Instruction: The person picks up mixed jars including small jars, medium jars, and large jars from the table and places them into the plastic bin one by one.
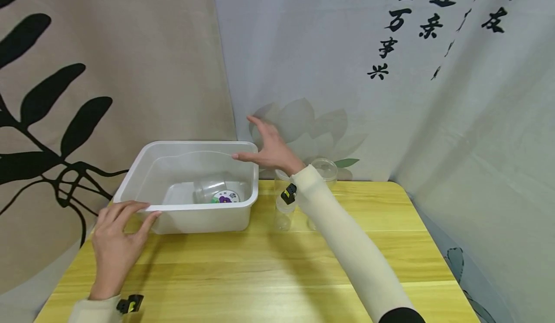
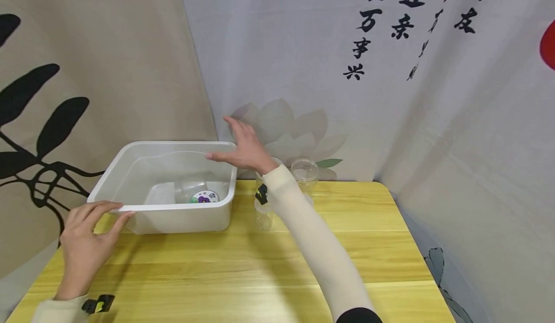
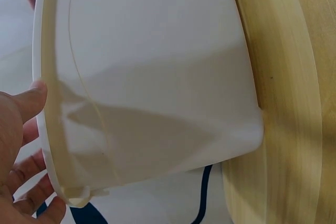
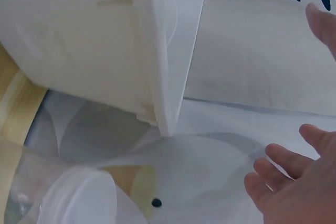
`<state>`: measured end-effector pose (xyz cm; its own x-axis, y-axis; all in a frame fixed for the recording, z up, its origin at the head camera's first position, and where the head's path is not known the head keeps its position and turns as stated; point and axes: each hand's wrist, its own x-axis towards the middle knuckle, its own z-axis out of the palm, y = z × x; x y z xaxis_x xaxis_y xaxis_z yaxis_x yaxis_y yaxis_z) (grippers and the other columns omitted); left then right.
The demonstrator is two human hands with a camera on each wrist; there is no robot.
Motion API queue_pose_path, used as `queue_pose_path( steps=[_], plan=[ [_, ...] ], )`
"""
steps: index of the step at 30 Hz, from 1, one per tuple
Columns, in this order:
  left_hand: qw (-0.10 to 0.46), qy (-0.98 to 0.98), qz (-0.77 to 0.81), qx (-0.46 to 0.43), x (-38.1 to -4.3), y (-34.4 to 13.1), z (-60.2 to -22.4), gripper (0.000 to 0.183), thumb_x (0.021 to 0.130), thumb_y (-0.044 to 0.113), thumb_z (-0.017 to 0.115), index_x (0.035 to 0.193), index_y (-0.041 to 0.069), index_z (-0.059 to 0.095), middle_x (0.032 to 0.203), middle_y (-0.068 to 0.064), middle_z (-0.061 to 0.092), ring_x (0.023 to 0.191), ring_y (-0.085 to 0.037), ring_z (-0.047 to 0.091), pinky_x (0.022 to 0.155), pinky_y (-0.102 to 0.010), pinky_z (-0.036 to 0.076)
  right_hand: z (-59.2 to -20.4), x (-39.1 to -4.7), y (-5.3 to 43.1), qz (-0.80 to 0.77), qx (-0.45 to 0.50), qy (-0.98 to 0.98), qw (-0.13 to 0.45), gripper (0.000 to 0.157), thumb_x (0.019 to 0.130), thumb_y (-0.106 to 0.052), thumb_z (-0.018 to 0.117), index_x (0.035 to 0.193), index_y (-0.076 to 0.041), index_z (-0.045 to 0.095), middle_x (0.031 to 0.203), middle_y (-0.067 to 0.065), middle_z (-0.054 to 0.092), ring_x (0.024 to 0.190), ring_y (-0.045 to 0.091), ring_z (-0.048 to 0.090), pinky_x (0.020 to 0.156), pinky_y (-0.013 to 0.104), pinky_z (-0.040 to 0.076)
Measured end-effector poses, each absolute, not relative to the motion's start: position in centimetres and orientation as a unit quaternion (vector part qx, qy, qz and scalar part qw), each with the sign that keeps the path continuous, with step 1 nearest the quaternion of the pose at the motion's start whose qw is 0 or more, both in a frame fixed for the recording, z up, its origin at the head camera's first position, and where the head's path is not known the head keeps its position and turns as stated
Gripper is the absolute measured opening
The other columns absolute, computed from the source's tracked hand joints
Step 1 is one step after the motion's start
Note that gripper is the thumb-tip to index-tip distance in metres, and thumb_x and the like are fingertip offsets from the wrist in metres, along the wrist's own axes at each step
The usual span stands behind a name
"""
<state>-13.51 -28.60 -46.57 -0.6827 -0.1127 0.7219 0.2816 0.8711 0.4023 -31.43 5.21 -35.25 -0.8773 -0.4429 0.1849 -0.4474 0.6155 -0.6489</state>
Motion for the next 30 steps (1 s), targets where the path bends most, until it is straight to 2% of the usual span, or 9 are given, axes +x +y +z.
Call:
queue_pose_path(
  steps=[5,19,25,30],
  plan=[
    [0.399,-0.881,-0.249,-0.05,-13.5,-28.6,-46.6,0.035,0.075,0.016,0.092,0.102,0.001,0.076,0.104,-0.022,0.071,0.098,-0.041,0.057,0.087,-0.038,0.035,-34.9,-31.1,6.4,0.34,0.267,-0.902,0.024,0.109,0.081,-0.062,0.079,0.164,-0.027,0.018,0.172,-0.002,0.02,0.159,0.027,0.015,0.123,0.058,0.026],
    [0.407,-0.876,-0.252,-0.054,-13.7,-28.7,-46.8,0.035,0.075,0.016,0.092,0.101,0.001,0.076,0.104,-0.022,0.071,0.095,-0.041,0.055,0.085,-0.037,0.035,-34.6,-30.7,10.2,0.325,0.248,-0.91,0.067,0.109,0.081,-0.059,0.08,0.164,-0.022,0.019,0.172,0.0,0.02,0.158,0.03,0.016,0.124,0.057,0.025],
    [0.424,-0.865,-0.26,-0.061,-13.7,-28.2,-46.7,0.036,0.071,0.012,0.093,0.1,0.002,0.076,0.102,-0.021,0.072,0.095,-0.04,0.056,0.088,-0.029,0.033,-34.2,-30.0,12.4,0.331,0.241,-0.909,0.081,0.109,0.081,-0.057,0.08,0.164,-0.023,0.019,0.172,-0.001,0.019,0.158,0.03,0.016,0.123,0.059,0.025],
    [0.409,-0.874,-0.256,-0.058,-13.7,-28.2,-46.6,0.037,0.071,0.013,0.093,0.102,0.0,0.075,0.104,-0.022,0.071,0.097,-0.042,0.055,0.09,-0.03,0.033,-34.4,-29.4,14.0,0.328,0.232,-0.912,0.083,0.108,0.082,-0.061,0.078,0.164,-0.028,0.018,0.172,-0.004,0.017,0.159,0.028,0.014,0.122,0.061,0.026]
  ],
)
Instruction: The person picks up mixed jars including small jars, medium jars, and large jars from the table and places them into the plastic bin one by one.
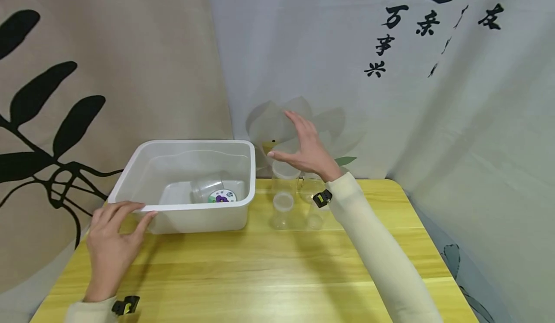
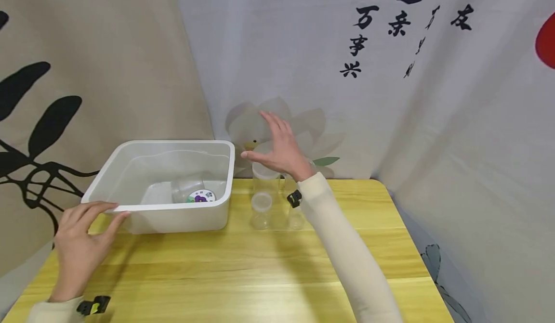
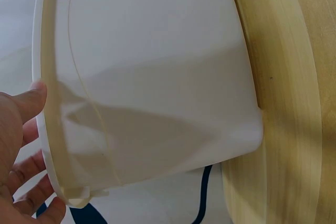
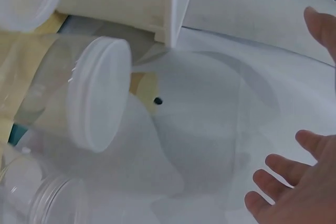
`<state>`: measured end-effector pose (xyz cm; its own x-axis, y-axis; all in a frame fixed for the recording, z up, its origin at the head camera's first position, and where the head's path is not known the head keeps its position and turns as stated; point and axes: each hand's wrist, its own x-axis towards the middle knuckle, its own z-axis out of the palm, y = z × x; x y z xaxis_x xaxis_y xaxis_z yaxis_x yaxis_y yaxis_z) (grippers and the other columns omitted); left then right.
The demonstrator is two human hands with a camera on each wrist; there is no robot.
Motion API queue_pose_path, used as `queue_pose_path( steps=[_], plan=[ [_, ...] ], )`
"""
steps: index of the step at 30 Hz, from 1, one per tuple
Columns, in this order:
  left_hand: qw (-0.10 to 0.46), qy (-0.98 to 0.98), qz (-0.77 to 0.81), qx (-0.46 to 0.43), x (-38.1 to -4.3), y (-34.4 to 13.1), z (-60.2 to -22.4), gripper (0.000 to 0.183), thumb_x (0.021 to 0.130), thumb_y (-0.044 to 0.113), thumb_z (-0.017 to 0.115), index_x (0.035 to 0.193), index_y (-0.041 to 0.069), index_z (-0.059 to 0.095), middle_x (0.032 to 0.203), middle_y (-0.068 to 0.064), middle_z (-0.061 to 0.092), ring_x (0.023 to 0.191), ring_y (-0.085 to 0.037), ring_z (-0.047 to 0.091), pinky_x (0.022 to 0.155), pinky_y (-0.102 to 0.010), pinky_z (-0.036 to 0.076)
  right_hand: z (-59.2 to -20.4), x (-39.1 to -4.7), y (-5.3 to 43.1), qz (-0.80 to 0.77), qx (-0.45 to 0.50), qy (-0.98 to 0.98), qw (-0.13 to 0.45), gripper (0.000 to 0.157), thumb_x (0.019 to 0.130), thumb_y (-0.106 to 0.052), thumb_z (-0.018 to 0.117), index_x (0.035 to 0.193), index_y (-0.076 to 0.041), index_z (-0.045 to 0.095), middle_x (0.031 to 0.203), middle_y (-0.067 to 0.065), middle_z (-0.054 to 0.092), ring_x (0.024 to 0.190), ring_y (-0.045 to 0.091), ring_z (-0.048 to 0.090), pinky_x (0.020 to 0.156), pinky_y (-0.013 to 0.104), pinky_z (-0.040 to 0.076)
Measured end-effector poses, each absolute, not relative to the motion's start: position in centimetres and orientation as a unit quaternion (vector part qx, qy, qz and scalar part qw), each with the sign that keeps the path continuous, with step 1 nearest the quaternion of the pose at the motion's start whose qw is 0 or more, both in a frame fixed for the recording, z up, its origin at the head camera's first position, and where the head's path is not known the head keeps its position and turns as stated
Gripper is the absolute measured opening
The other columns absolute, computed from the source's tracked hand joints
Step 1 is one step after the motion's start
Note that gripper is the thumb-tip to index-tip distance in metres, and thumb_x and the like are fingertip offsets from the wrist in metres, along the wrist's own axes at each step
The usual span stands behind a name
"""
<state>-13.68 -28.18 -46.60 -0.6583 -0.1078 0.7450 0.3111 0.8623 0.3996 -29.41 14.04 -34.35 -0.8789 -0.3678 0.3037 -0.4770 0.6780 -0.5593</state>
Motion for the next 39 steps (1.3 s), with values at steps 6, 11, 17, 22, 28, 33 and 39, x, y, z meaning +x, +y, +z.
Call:
queue_pose_path(
  steps=[6,11,17,22,28,33,39],
  plan=[
    [0.398,-0.88,-0.253,-0.056,-13.7,-28.4,-46.6,0.037,0.074,0.015,0.092,0.102,0.0,0.075,0.105,-0.023,0.071,0.099,-0.043,0.055,0.09,-0.036,0.036,-35.1,-28.6,15.7,0.325,0.222,-0.915,0.089,0.107,0.081,-0.061,0.079,0.164,-0.032,0.017,0.172,-0.006,0.017,0.159,0.029,0.013,0.121,0.063,0.025],
    [0.388,-0.884,-0.257,-0.045,-13.7,-28.3,-46.6,0.037,0.075,0.017,0.092,0.103,0.0,0.075,0.107,-0.024,0.071,0.101,-0.044,0.055,0.093,-0.04,0.037,-36.0,-28.1,17.3,0.316,0.209,-0.92,0.099,0.107,0.081,-0.062,0.078,0.164,-0.034,0.016,0.172,-0.006,0.016,0.159,0.03,0.012,0.121,0.065,0.025],
    [0.383,-0.887,-0.256,-0.04,-13.7,-28.2,-46.7,0.038,0.075,0.017,0.092,0.103,0.0,0.075,0.108,-0.024,0.07,0.102,-0.044,0.055,0.092,-0.042,0.037,-36.9,-27.5,18.8,0.318,0.195,-0.922,0.103,0.107,0.081,-0.063,0.079,0.164,-0.036,0.016,0.172,-0.004,0.017,0.159,0.03,0.014,0.12,0.065,0.025],
    [0.382,-0.887,-0.256,-0.043,-13.8,-28.1,-46.7,0.038,0.075,0.018,0.092,0.104,0.0,0.075,0.108,-0.024,0.07,0.102,-0.044,0.055,0.093,-0.037,0.036,-37.8,-26.8,20.1,0.327,0.175,-0.924,0.098,0.108,0.08,-0.063,0.079,0.163,-0.036,0.016,0.173,-0.003,0.015,0.16,0.031,0.012,0.12,0.068,0.024],
    [0.386,-0.885,-0.257,-0.043,-13.9,-28.0,-46.7,0.038,0.074,0.016,0.092,0.103,0.0,0.075,0.108,-0.024,0.07,0.102,-0.044,0.055,0.093,-0.04,0.037,-38.9,-26.2,21.5,0.334,0.149,-0.925,0.101,0.109,0.078,-0.066,0.079,0.163,-0.037,0.017,0.173,-0.003,0.015,0.16,0.03,0.013,0.119,0.068,0.025],
    [0.397,-0.88,-0.256,-0.049,-13.9,-28.0,-46.8,0.037,0.073,0.015,0.093,0.102,0.0,0.075,0.106,-0.023,0.071,0.1,-0.043,0.055,0.093,-0.034,0.035,-39.7,-25.6,22.3,0.345,0.132,-0.923,0.11,0.108,0.079,-0.065,0.08,0.162,-0.042,0.013,0.173,-0.004,0.016,0.159,0.029,0.015,0.119,0.069,0.025],
    [0.404,-0.877,-0.256,-0.048,-13.7,-28.3,-46.7,0.039,0.069,0.011,0.093,0.102,-0.001,0.075,0.106,-0.024,0.07,0.099,-0.044,0.054,0.094,-0.024,0.03,-40.9,-24.8,22.9,0.365,0.107,-0.92,0.098,0.108,0.078,-0.069,0.078,0.16,-0.047,0.011,0.172,-0.009,0.015,0.16,0.028,0.014,0.119,0.069,0.025]
  ],
)
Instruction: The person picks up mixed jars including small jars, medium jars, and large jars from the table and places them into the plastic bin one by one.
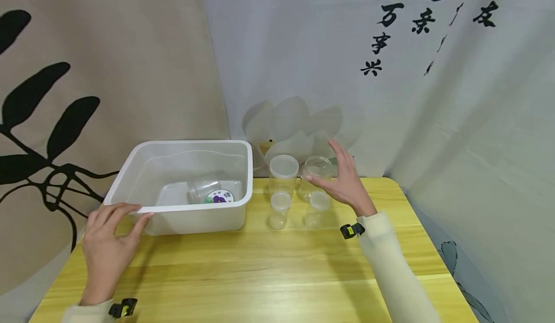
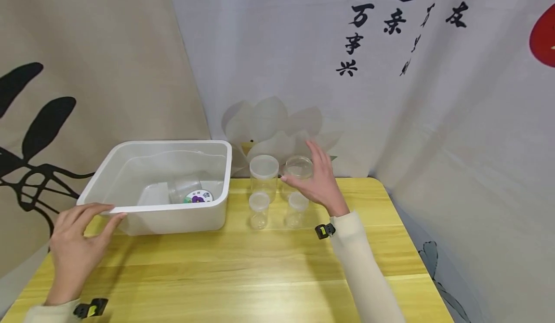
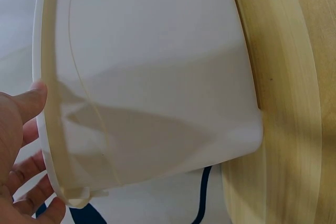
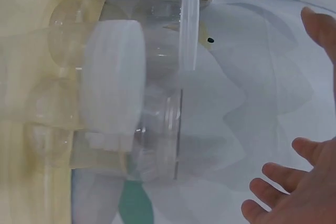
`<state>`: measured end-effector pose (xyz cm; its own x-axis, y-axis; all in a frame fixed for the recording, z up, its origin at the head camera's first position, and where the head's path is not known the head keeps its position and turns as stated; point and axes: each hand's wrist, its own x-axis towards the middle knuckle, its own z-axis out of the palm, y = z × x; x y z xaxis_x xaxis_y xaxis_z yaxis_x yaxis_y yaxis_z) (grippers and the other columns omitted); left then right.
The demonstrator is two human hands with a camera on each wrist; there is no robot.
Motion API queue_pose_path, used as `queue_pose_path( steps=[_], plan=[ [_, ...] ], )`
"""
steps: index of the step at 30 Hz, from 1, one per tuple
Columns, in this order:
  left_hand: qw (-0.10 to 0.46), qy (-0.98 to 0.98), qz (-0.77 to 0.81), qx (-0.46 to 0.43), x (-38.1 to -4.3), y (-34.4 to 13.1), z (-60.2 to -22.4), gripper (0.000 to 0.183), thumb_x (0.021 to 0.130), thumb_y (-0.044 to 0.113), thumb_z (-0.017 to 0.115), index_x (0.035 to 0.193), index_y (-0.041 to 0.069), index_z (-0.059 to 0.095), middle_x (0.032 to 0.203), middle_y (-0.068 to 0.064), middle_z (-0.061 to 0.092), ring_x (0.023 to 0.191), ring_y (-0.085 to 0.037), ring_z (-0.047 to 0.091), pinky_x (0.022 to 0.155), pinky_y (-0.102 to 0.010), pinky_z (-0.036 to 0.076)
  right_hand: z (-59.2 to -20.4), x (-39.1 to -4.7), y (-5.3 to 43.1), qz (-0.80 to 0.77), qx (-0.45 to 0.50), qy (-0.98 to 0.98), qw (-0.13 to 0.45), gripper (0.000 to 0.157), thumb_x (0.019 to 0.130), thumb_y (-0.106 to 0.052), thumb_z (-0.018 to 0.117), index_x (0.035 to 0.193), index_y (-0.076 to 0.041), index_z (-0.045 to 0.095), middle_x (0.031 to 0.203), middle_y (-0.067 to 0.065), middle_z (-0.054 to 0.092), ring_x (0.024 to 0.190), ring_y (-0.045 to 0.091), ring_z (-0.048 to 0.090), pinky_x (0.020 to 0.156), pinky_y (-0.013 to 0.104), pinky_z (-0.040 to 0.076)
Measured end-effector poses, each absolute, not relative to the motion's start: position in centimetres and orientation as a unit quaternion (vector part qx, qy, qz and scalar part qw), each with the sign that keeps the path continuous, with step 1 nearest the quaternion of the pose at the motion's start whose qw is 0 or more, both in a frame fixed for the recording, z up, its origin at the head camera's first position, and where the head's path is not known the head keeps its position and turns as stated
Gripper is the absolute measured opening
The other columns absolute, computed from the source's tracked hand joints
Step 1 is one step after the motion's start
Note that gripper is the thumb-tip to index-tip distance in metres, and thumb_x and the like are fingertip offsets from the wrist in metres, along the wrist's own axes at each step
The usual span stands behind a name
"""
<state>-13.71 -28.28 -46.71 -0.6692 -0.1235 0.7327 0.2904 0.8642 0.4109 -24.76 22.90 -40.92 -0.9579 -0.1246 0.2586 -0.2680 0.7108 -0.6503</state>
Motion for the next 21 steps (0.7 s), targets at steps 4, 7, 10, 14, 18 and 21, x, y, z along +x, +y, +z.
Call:
queue_pose_path(
  steps=[4,7,10,14,18,21],
  plan=[
    [0.399,-0.879,-0.256,-0.048,-13.6,-28.5,-46.7,0.039,0.071,0.012,0.093,0.102,-0.001,0.075,0.106,-0.024,0.07,0.098,-0.043,0.054,0.092,-0.024,0.03,-41.8,-24.1,23.4,0.375,0.089,-0.919,0.088,0.108,0.079,-0.068,0.077,0.16,-0.048,0.009,0.172,-0.007,0.015,0.16,0.032,0.014,0.116,0.072,0.027],
    [0.399,-0.88,-0.255,-0.049,-13.6,-28.5,-46.7,0.038,0.072,0.013,0.093,0.102,-0.001,0.075,0.106,-0.023,0.07,0.098,-0.043,0.054,0.091,-0.025,0.03,-42.7,-23.6,23.7,0.381,0.079,-0.917,0.081,0.109,0.08,-0.066,0.077,0.161,-0.048,0.006,0.173,-0.001,0.013,0.159,0.035,0.013,0.115,0.074,0.025],
    [0.395,-0.882,-0.254,-0.045,-13.6,-28.5,-46.7,0.037,0.073,0.014,0.093,0.102,0.0,0.075,0.106,-0.023,0.07,0.099,-0.043,0.055,0.091,-0.03,0.033,-43.8,-23.0,23.9,0.387,0.064,-0.917,0.076,0.11,0.081,-0.066,0.077,0.162,-0.045,0.006,0.173,0.006,0.012,0.159,0.038,0.014,0.115,0.074,0.025],
    [0.387,-0.885,-0.255,-0.034,-13.5,-28.5,-46.7,0.037,0.075,0.017,0.092,0.103,0.0,0.075,0.107,-0.023,0.071,0.101,-0.044,0.055,0.091,-0.037,0.036,-45.2,-22.4,23.8,0.398,0.045,-0.914,0.063,0.111,0.081,-0.067,0.076,0.163,-0.041,0.006,0.173,0.01,0.01,0.158,0.04,0.015,0.115,0.075,0.025],
    [0.392,-0.883,-0.258,-0.033,-13.5,-28.4,-46.7,0.036,0.074,0.016,0.092,0.102,0.0,0.075,0.106,-0.023,0.071,0.1,-0.044,0.055,0.091,-0.038,0.036,-46.3,-22.0,23.9,0.412,0.034,-0.909,0.057,0.11,0.081,-0.067,0.077,0.162,-0.045,0.006,0.173,0.008,0.012,0.158,0.04,0.016,0.115,0.074,0.026],
    [0.397,-0.88,-0.258,-0.037,-13.6,-28.5,-46.8,0.036,0.073,0.015,0.093,0.101,0.0,0.075,0.106,-0.023,0.071,0.099,-0.044,0.055,0.091,-0.035,0.035,-47.1,-21.7,23.9,0.423,0.034,-0.903,0.065,0.109,0.081,-0.064,0.078,0.162,-0.043,0.009,0.172,0.008,0.017,0.157,0.039,0.018,0.115,0.073,0.026]
  ],
)
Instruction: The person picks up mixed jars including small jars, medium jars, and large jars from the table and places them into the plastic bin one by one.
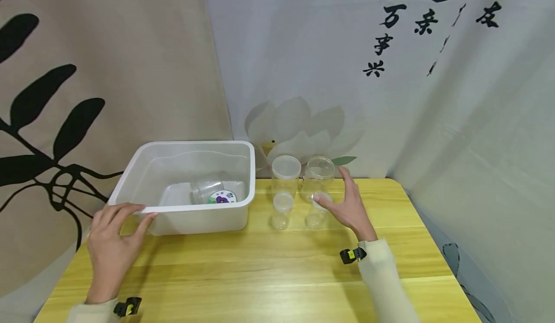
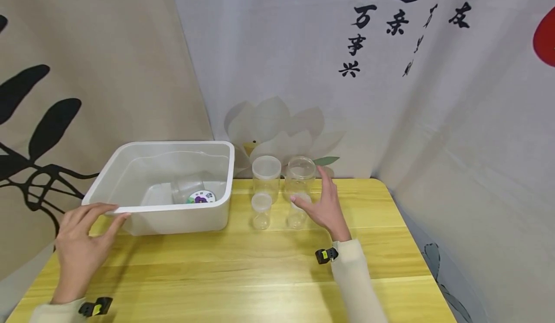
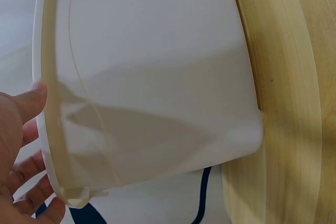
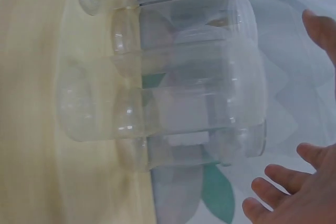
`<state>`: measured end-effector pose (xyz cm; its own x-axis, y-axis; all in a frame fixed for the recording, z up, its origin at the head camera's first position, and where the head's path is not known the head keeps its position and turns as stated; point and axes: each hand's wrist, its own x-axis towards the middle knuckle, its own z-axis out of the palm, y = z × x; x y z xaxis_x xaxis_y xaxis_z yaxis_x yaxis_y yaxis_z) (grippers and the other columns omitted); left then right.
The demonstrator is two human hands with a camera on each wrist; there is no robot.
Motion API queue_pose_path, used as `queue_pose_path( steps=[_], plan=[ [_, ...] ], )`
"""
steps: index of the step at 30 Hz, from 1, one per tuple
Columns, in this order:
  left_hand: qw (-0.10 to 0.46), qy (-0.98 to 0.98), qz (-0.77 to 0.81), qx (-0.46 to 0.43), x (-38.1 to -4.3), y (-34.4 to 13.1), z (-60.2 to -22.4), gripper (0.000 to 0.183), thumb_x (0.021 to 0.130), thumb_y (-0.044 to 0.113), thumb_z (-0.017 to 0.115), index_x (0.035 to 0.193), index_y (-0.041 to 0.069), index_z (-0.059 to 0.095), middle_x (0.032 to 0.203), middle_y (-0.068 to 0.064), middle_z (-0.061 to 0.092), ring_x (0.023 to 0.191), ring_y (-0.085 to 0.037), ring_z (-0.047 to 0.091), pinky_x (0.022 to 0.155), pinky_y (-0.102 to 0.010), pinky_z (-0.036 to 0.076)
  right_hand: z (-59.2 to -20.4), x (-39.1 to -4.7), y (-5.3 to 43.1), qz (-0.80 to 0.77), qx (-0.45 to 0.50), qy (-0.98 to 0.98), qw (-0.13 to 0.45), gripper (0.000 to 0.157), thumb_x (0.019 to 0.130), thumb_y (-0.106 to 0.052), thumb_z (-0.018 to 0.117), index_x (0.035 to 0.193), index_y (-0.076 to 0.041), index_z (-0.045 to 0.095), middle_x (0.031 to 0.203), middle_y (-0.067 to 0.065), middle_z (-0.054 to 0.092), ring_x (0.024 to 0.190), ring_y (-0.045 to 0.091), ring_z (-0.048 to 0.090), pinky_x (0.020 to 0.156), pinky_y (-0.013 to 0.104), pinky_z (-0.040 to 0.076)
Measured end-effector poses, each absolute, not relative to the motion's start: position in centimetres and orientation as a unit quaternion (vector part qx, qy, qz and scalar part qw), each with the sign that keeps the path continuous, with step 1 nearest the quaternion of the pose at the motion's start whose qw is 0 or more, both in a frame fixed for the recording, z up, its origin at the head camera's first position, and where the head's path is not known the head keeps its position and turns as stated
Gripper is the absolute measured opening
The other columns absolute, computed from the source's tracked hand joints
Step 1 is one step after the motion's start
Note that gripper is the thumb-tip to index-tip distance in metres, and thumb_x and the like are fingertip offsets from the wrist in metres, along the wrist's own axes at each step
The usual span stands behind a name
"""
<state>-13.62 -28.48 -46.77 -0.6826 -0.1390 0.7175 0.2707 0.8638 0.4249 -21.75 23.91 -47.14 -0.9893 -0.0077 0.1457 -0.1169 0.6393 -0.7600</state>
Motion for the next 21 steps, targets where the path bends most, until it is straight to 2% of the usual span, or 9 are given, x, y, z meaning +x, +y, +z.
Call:
queue_pose_path(
  steps=[6,10,15,21],
  plan=[
    [0.398,-0.879,-0.258,-0.039,-13.7,-28.5,-46.9,0.037,0.072,0.015,0.093,0.101,0.0,0.075,0.107,-0.023,0.071,0.098,-0.042,0.055,0.09,-0.025,0.03,-49.2,-21.1,24.1,0.437,0.014,-0.898,0.047,0.113,0.082,-0.064,0.078,0.165,-0.033,0.008,0.171,0.008,0.019,0.157,0.038,0.021,0.117,0.07,0.026],
    [0.395,-0.881,-0.258,-0.036,-13.6,-28.5,-46.9,0.036,0.074,0.016,0.093,0.102,0.0,0.076,0.107,-0.023,0.071,0.099,-0.042,0.055,0.09,-0.027,0.031,-50.6,-20.8,24.0,0.459,0.012,-0.887,0.036,0.114,0.081,-0.059,0.081,0.165,-0.028,0.01,0.172,0.007,0.02,0.157,0.036,0.023,0.12,0.065,0.027],
    [0.396,-0.881,-0.257,-0.037,-13.7,-28.5,-46.9,0.036,0.074,0.016,0.093,0.101,0.001,0.075,0.106,-0.022,0.071,0.098,-0.043,0.055,0.09,-0.032,0.034,-52.2,-20.4,23.8,0.49,0.015,-0.871,0.023,0.113,0.081,-0.047,0.086,0.165,-0.02,0.015,0.168,0.014,0.029,0.153,0.036,0.03,0.122,0.058,0.028],
    [0.395,-0.881,-0.257,-0.034,-13.6,-28.4,-46.8,0.036,0.074,0.016,0.092,0.101,0.001,0.075,0.107,-0.022,0.071,0.098,-0.043,0.055,0.089,-0.036,0.036,-53.8,-20.2,23.6,0.511,0.003,-0.859,-0.005,0.102,0.083,-0.038,0.086,0.162,-0.02,0.024,0.158,0.012,0.043,0.148,0.035,0.039,0.122,0.056,0.032]
  ],
)
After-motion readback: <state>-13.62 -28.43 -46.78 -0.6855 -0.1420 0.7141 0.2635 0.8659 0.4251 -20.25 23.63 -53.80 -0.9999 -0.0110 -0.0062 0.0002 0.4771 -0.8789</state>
